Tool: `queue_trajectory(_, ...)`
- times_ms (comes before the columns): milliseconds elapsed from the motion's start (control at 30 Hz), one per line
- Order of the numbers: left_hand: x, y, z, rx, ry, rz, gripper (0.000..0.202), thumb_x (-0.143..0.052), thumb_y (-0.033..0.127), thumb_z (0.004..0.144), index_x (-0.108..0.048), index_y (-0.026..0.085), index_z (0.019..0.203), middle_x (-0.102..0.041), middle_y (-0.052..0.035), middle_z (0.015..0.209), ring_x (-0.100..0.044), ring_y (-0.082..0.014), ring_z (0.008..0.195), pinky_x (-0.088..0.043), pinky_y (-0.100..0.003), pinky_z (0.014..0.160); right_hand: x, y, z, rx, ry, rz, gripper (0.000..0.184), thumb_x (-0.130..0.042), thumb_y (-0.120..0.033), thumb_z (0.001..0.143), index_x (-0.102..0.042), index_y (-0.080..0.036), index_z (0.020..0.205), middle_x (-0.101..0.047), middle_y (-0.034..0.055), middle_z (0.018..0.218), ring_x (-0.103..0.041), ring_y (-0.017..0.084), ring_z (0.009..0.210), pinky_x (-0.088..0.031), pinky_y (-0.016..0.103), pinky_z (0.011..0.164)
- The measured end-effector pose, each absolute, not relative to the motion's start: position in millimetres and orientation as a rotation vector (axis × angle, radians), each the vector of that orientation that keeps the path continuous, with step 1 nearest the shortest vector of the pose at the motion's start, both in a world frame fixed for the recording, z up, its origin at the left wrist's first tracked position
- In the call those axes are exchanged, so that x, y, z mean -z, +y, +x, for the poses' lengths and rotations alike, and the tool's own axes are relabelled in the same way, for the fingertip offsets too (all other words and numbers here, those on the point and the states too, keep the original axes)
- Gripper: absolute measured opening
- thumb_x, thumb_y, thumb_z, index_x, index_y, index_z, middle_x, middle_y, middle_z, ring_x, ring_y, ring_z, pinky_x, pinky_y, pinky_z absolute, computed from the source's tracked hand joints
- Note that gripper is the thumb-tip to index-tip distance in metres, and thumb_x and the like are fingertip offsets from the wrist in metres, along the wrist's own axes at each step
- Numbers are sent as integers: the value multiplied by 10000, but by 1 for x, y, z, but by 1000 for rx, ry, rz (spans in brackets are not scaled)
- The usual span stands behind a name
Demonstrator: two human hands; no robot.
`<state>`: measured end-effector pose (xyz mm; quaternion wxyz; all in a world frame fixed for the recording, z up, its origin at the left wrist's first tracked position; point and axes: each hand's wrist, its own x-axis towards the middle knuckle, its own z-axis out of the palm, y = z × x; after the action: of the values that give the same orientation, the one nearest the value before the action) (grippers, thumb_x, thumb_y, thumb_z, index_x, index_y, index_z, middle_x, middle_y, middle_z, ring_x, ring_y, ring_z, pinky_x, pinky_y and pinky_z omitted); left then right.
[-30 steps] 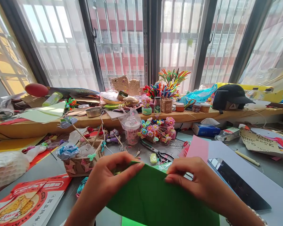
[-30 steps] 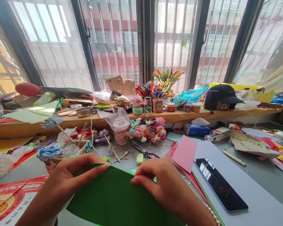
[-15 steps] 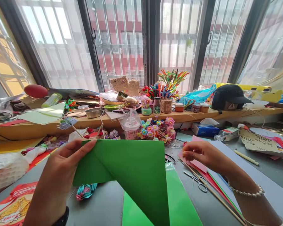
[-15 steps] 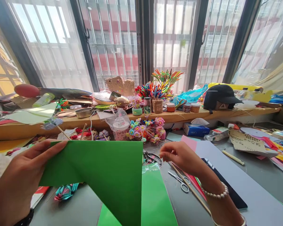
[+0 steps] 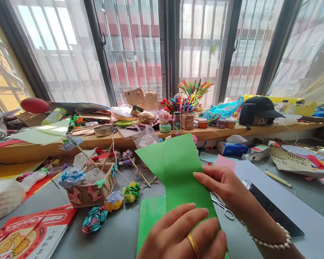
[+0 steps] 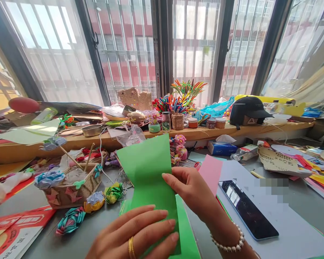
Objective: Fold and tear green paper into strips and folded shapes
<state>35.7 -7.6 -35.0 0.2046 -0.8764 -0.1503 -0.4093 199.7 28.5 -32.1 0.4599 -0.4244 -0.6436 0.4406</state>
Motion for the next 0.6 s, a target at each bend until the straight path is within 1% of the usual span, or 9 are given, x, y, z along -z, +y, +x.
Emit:
queue_trajectory(67, 31, 0, 27, 1294, -496, -2505, 264, -411, 375, 843, -610, 217, 915, -686, 47, 870, -600, -105, 870, -448, -183, 825, 32, 31, 205, -1006, -1674, -1057, 324, -507, -443, 756, -637, -148, 791, -565, 8, 605, -508, 147, 590, -418, 247, 527)
queue_trajectory(100, 27, 3, 21, 1365, -591, -2488, 339, -428, 461, 803, -593, 204, 951, -675, 16, 899, -587, -126, 898, -452, -199, 819, 32, 32, 207, -989, -1724, -1054, 313, -500, -431, 764, -635, -149, 764, -550, 2, 590, -494, 139, 575, -402, 238, 508)
queue_trajectory(200, 18, 14, -3, 1500, -1181, -2186, 322, -548, 382, 753, -544, 227, 1035, -593, -21, 1054, -534, -182, 993, -399, -293, 890, 31, 34, 212, -997, -1878, -1052, 299, -479, -389, 785, -606, -143, 672, -482, -21, 544, -429, 107, 521, -335, 212, 452)
queue_trajectory(267, 14, 24, -18, 1548, -1501, -2060, 442, -560, 424, 722, -487, 242, 1118, -523, -39, 1162, -478, -237, 1066, -351, -380, 928, 32, 34, 214, -1003, -1982, -1065, 290, -466, -352, 796, -561, -142, 620, -407, -39, 521, -362, 87, 495, -278, 205, 427)
queue_trajectory(333, 13, 33, -31, 1569, -1730, -2171, 564, -577, 489, 668, -448, 248, 1161, -483, -51, 1219, -453, -275, 1091, -339, -426, 924, 33, 35, 215, -985, -2084, -1082, 305, -463, -326, 798, -471, -151, 548, -306, -57, 510, -285, 74, 484, -221, 207, 417)
queue_trajectory(400, 13, 40, -39, 1557, -1900, -2485, 543, -604, 493, 633, -505, 238, 1101, -560, -52, 1133, -519, -272, 1010, -421, -383, 837, 34, 37, 217, -953, -2157, -1092, 352, -466, -319, 794, -349, -167, 498, -225, -64, 516, -227, 71, 485, -179, 217, 418)
queue_trajectory(467, 13, 45, -43, 1512, -2053, -2749, 400, -608, 483, 629, -603, 208, 919, -660, -37, 897, -607, -238, 802, -490, -292, 648, 35, 39, 220, -941, -2200, -1099, 379, -469, -326, 790, -284, -175, 495, -198, -65, 524, -210, 72, 490, -165, 226, 425)
queue_trajectory(533, 13, 47, -43, 1440, -2175, -2858, 316, -596, 480, 640, -626, 179, 729, -661, -12, 680, -607, -191, 610, -461, -225, 493, 37, 42, 222, -981, -2219, -1108, 358, -461, -332, 794, -316, -172, 509, -219, -61, 531, -225, 75, 497, -172, 227, 431)
queue_trajectory(600, 13, 47, -41, 1328, -2229, -2912, 309, -585, 475, 652, -611, 167, 655, -636, 3, 612, -582, -164, 552, -428, -198, 449, 38, 44, 222, -1040, -2215, -1109, 340, -463, -352, 794, -370, -163, 527, -243, -58, 540, -240, 76, 504, -178, 227, 435)
